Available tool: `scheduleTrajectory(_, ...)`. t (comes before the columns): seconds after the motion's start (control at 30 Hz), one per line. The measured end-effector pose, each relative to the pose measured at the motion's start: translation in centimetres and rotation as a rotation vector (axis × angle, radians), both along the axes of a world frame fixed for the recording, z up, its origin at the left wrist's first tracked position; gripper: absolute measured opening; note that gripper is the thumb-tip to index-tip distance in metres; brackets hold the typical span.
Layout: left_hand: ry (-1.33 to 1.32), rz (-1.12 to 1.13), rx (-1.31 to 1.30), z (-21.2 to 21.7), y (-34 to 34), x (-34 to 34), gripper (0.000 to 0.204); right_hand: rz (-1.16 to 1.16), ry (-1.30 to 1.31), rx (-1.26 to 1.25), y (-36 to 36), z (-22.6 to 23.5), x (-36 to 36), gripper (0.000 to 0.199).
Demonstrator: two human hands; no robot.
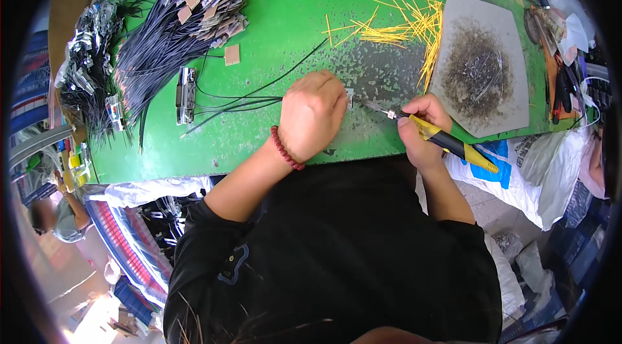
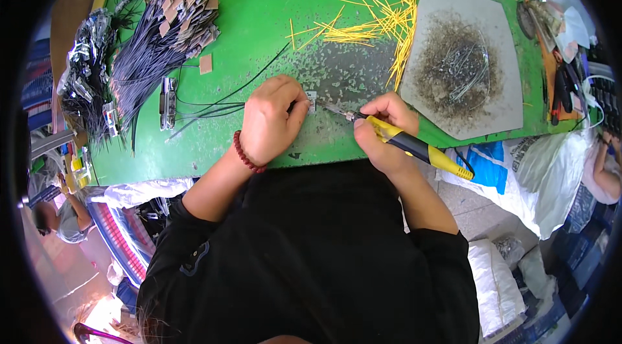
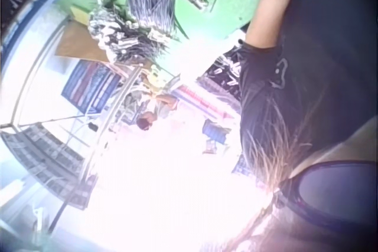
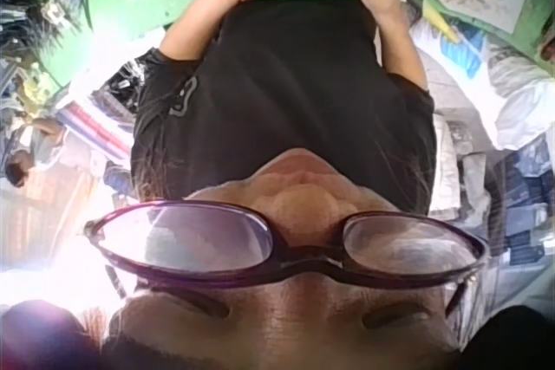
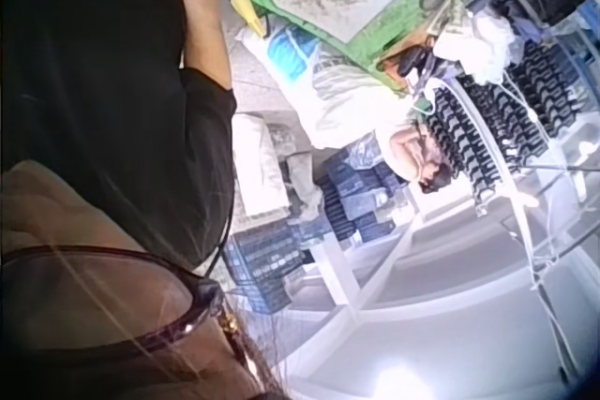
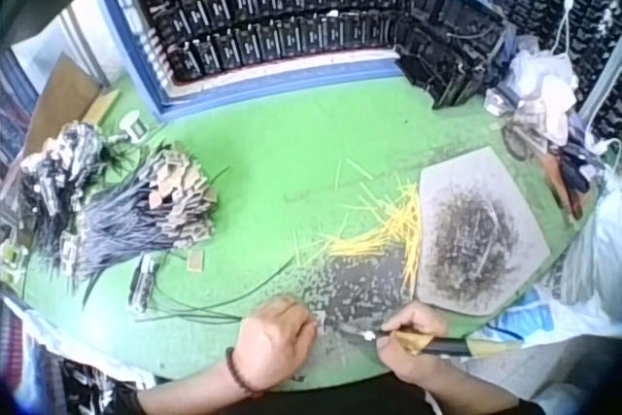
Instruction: Soldering wires onto small electronic components at an assembly workbench.
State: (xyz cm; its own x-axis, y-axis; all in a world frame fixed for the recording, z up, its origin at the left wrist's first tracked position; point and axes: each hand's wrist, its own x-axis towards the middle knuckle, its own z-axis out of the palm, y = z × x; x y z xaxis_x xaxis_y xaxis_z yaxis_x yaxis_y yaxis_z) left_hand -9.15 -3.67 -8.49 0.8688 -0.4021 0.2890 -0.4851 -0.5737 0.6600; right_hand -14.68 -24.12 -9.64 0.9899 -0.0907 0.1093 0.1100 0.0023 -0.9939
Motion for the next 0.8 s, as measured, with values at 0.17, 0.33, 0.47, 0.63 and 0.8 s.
scheduleTrajectory(0.17, 0.001, -0.005, -0.002, -0.04, 0.07, 0.10, 0.010, 0.024, 0.000, -0.035, 0.15, 0.11, 0.26, 0.016)
scheduleTrajectory(0.33, 0.002, -0.004, -0.009, -0.05, 0.15, 0.06, 0.009, 0.048, -0.006, -0.047, 0.05, -0.32, 0.26, 0.016)
scheduleTrajectory(0.47, -0.004, -0.009, -0.007, -0.14, 0.16, 0.19, 0.009, -0.001, -0.036, -0.051, 0.22, -0.21, 0.11, 0.017)
scheduleTrajectory(0.63, -0.008, -0.004, -0.004, 0.03, 0.14, 0.17, 0.009, 0.001, -0.045, 0.003, -0.12, -0.36, -0.07, 0.019)
scheduleTrajectory(0.8, 0.018, -0.033, 0.056, 0.32, 0.15, 0.42, 0.006, 0.010, -0.024, -0.033, -0.12, -0.36, -0.06, 0.020)
